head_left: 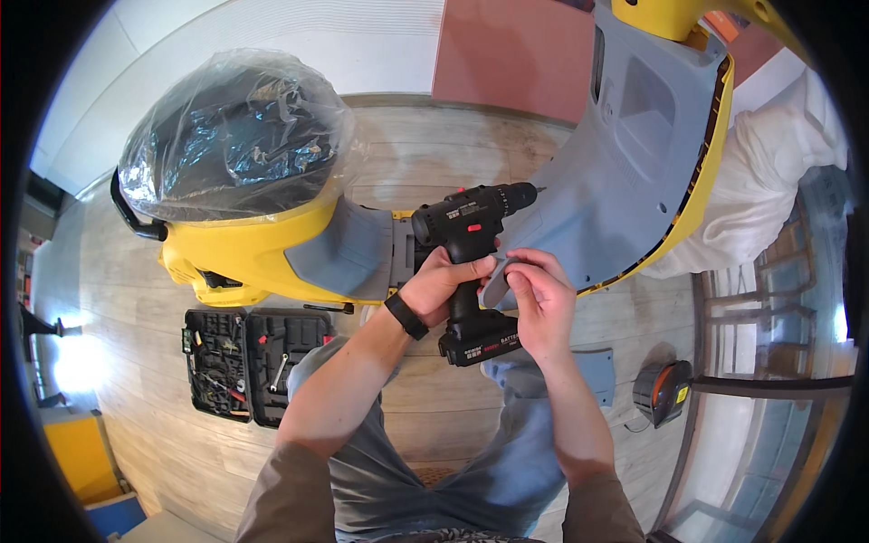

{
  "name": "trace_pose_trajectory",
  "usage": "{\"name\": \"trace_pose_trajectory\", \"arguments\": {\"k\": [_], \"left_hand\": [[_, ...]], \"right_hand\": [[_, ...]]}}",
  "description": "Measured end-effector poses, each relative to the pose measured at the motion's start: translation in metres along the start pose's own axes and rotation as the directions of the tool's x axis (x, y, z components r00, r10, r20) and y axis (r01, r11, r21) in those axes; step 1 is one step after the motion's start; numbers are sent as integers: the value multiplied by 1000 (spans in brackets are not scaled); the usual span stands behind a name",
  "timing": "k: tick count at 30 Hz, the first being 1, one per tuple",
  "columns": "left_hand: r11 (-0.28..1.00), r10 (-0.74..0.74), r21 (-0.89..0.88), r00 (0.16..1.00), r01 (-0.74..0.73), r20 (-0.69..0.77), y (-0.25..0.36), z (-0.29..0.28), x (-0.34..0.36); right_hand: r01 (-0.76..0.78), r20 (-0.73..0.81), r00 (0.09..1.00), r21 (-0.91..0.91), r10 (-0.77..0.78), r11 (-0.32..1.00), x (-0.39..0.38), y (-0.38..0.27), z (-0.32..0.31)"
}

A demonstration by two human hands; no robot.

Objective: Repairing a yellow scooter by attaching panels with an electric screwdriver.

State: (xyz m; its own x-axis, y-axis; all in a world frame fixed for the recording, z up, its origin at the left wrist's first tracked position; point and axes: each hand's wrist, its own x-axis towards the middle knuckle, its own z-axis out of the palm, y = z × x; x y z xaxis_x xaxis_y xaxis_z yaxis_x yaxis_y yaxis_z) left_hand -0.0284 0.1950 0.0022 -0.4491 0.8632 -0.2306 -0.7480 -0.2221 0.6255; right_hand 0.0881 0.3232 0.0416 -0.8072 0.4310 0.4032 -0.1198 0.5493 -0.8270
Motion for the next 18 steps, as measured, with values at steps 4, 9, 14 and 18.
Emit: {"name": "trace_pose_trajectory", "arguments": {"k": [4, 9, 14, 18], "left_hand": [[1000, 12, -20, 1000, -12, 23, 2, 0, -2], [1000, 13, 4, 999, -14, 36, 3, 2, -1], [1000, 13, 5, 1000, -13, 25, 6, 2, -4], [999, 43, 15, 999, -43, 26, 8, 2, -5]], "right_hand": [[-44, -44, 998, 97, 49, 994, -3, -3, 7], [-55, -94, 993, 200, 75, 978, -5, 2, 9], [-105, -101, 986, 224, 131, 969, -4, -3, 14], [-21, -110, 993, 106, 32, 994, -4, 0, 13]]}}
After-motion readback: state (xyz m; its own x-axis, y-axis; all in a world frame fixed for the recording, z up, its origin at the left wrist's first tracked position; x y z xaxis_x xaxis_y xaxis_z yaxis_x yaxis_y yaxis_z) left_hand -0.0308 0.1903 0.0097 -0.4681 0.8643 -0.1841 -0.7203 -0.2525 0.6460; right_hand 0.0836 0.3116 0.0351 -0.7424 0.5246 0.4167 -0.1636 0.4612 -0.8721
